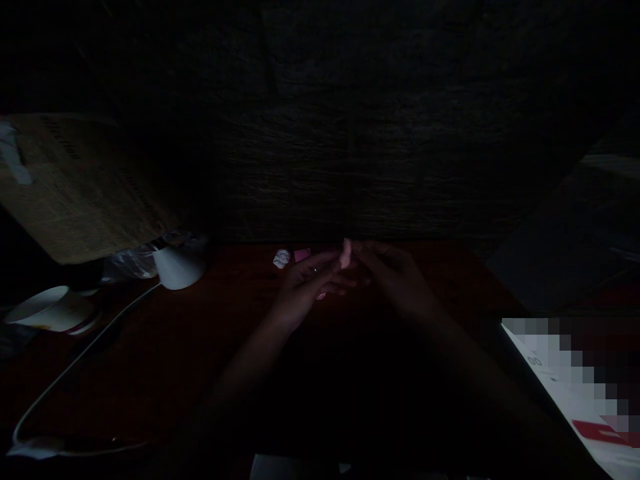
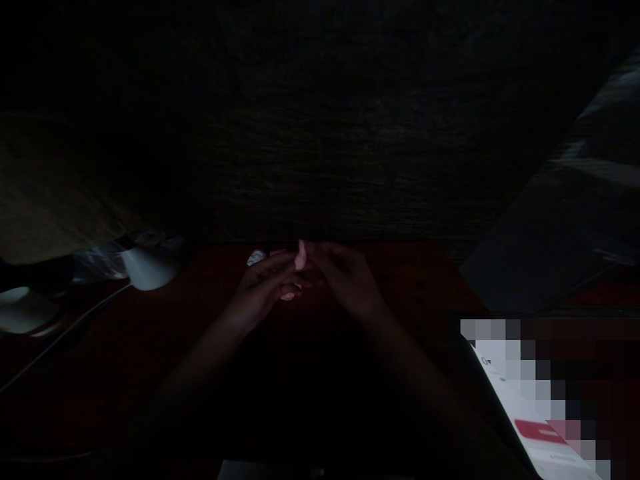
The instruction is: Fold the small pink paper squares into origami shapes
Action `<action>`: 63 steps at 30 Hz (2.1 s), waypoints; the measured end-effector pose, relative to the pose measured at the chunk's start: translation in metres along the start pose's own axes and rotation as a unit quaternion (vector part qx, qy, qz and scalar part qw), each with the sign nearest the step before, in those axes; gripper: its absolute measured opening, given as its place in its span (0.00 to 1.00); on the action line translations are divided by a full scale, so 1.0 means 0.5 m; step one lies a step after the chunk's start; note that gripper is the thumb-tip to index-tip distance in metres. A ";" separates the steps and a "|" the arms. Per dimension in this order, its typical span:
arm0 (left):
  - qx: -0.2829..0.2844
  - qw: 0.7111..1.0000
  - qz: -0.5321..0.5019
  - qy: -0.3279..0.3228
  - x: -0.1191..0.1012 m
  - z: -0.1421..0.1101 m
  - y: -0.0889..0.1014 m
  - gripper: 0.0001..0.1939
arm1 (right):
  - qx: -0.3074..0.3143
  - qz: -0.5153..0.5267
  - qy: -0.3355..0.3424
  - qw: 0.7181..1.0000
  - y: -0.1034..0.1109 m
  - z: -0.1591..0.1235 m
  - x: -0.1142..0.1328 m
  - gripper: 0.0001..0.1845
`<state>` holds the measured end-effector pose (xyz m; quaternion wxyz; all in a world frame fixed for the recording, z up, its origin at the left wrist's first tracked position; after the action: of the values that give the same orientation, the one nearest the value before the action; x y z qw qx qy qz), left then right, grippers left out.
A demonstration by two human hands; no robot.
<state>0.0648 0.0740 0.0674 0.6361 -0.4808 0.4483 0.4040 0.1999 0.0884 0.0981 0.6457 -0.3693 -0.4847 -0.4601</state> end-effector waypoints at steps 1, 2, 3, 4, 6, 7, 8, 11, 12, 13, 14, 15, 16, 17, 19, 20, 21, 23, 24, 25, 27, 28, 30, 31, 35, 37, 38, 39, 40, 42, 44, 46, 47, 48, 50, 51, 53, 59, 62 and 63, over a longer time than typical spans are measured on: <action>0.000 1.000 0.003 -0.001 0.001 0.001 0.000 0.21 | 0.002 0.005 0.001 1.000 0.000 0.000 -0.001 0.21; -0.001 1.000 0.004 -0.001 0.002 0.001 0.001 0.20 | 0.004 0.009 0.001 1.000 -0.001 0.001 -0.002 0.21; -0.003 1.000 0.005 -0.002 0.003 0.001 0.003 0.20 | 0.006 0.013 -0.002 1.000 -0.001 0.001 -0.004 0.20; -0.006 1.000 0.006 -0.003 0.003 0.001 0.005 0.20 | 0.010 0.017 -0.006 1.000 -0.002 0.001 -0.005 0.19; -0.009 1.000 0.008 -0.008 0.002 0.001 0.008 0.20 | 0.017 0.030 -0.012 0.999 -0.004 0.001 -0.009 0.16; -0.009 1.000 0.009 -0.012 0.001 0.001 0.008 0.20 | 0.021 0.039 -0.012 0.999 -0.005 0.000 -0.009 0.15; -0.008 1.000 0.010 -0.015 0.000 0.001 0.009 0.20 | 0.024 0.046 -0.010 0.999 -0.005 0.000 -0.009 0.15; -0.002 1.000 0.007 -0.023 -0.001 0.000 0.008 0.20 | 0.032 0.052 -0.010 0.998 -0.007 0.000 -0.009 0.13; 0.000 1.000 0.006 -0.024 -0.001 0.000 0.008 0.20 | 0.035 0.050 -0.009 0.998 -0.008 -0.001 -0.009 0.12; 0.001 1.000 0.006 -0.023 -0.001 0.001 0.007 0.20 | 0.036 0.049 -0.007 0.998 -0.008 -0.001 -0.007 0.12; 0.002 1.000 0.007 -0.023 -0.001 0.001 0.007 0.20 | 0.036 0.050 -0.003 0.998 -0.008 -0.001 -0.006 0.12; 0.002 1.000 0.008 -0.023 -0.001 0.001 0.006 0.20 | 0.036 0.052 0.001 0.998 -0.007 -0.002 -0.004 0.12; 0.004 1.000 0.009 -0.023 -0.002 0.001 0.005 0.20 | 0.036 0.054 0.004 0.998 -0.007 -0.002 -0.003 0.12; 0.006 1.000 0.009 -0.024 -0.002 0.001 0.004 0.20 | 0.038 0.056 0.005 0.998 -0.007 -0.002 -0.003 0.12; 0.009 1.000 0.006 -0.029 -0.005 0.000 0.003 0.20 | 0.045 0.058 0.006 0.997 -0.008 -0.002 -0.003 0.13; 0.010 0.999 0.004 -0.033 -0.006 0.000 0.002 0.19 | 0.048 0.058 0.007 0.997 -0.008 -0.001 -0.003 0.13; 0.012 0.999 0.005 -0.035 -0.007 -0.001 0.001 0.20 | 0.051 0.059 0.009 0.997 -0.008 -0.001 -0.002 0.13; 0.012 0.999 0.015 -0.037 -0.009 -0.002 0.000 0.20 | 0.053 0.063 0.010 0.997 -0.007 -0.002 -0.001 0.13; 0.011 0.999 0.022 -0.036 -0.009 -0.002 0.000 0.21 | 0.053 0.064 0.010 0.997 -0.007 -0.002 -0.001 0.13; 0.010 0.999 0.028 -0.034 -0.009 -0.003 0.001 0.21 | 0.054 0.063 0.008 0.997 -0.007 -0.002 0.000 0.13; 0.007 0.999 0.029 -0.031 -0.009 -0.003 0.002 0.20 | 0.059 0.059 0.006 0.996 -0.008 -0.003 0.001 0.12; 0.007 0.999 0.024 -0.031 -0.009 -0.003 0.002 0.20 | 0.062 0.057 0.005 0.996 -0.008 -0.003 0.001 0.11; 0.009 0.999 0.012 -0.034 -0.010 -0.003 0.001 0.19 | 0.065 0.058 0.002 0.996 -0.009 -0.004 0.001 0.12; 0.009 0.999 0.010 -0.036 -0.011 -0.003 0.001 0.19 | 0.066 0.062 0.002 0.996 -0.010 -0.004 0.001 0.12; 0.000 0.999 0.026 -0.042 -0.013 -0.004 0.001 0.20 | 0.082 0.072 0.000 0.994 -0.015 -0.004 0.004 0.13; -0.004 0.999 0.032 -0.042 -0.013 -0.005 0.001 0.20 | 0.090 0.073 0.001 0.993 -0.018 -0.004 0.007 0.14; -0.003 0.998 0.036 -0.042 -0.013 -0.005 0.000 0.20 | 0.092 0.073 0.001 0.993 -0.018 -0.004 0.009 0.14; 0.000 0.998 0.040 -0.043 -0.013 -0.005 -0.001 0.19 | 0.093 0.075 0.002 0.993 -0.019 -0.004 0.010 0.14; 0.003 0.998 0.043 -0.046 -0.013 -0.005 -0.002 0.19 | 0.093 0.076 0.001 0.993 -0.019 -0.004 0.010 0.14; 0.004 0.998 0.043 -0.053 -0.015 -0.005 -0.001 0.18 | 0.093 0.078 -0.003 0.993 -0.019 -0.004 0.010 0.14; 0.001 0.998 0.038 -0.055 -0.015 -0.005 0.001 0.18 | 0.089 0.078 -0.011 0.993 -0.018 -0.004 0.006 0.14; -0.001 0.998 0.038 -0.054 -0.014 -0.005 0.002 0.19 | 0.083 0.076 -0.018 0.993 -0.017 -0.005 0.001 0.15; 0.000 0.998 0.041 -0.053 -0.014 -0.005 0.002 0.19 | 0.082 0.076 -0.020 0.994 -0.016 -0.004 -0.001 0.15; 0.001 0.998 0.043 -0.055 -0.015 -0.006 0.001 0.18 | 0.081 0.077 -0.020 0.994 -0.016 -0.004 -0.003 0.15; 0.006 0.997 0.041 -0.059 -0.017 -0.006 -0.001 0.18 | 0.085 0.081 -0.019 0.993 -0.017 -0.004 -0.006 0.16; 0.008 0.997 0.038 -0.059 -0.018 -0.006 -0.003 0.18 | 0.088 0.083 -0.019 0.992 -0.018 -0.004 -0.007 0.16; 0.009 0.998 0.033 -0.055 -0.017 -0.006 -0.003 0.18 | 0.090 0.085 -0.020 0.992 -0.019 -0.003 -0.010 0.15; 0.013 0.999 0.029 -0.044 -0.011 -0.004 -0.005 0.20 | 0.090 0.076 -0.013 0.993 -0.018 -0.001 -0.009 0.15; 0.015 0.999 0.019 -0.040 -0.008 -0.003 -0.004 0.20 | 0.097 0.075 -0.010 0.992 -0.020 -0.001 -0.006 0.15; 0.016 0.999 0.015 -0.042 -0.008 -0.003 -0.005 0.20 | 0.098 0.077 -0.010 0.992 -0.020 -0.001 -0.006 0.15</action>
<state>0.0657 0.0715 0.0718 0.6557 -0.4468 0.4344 0.4262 0.1901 0.0855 0.0956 0.7073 -0.3454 -0.5038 -0.3557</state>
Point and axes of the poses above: each hand's wrist, its own z-axis towards the middle knuckle, its own y-axis out of the back of the hand, x = y × z, the point moved 9 cm from there along z, towards the middle knuckle, and after that the axes turned 3 degrees about x, right-handed, at the moved point
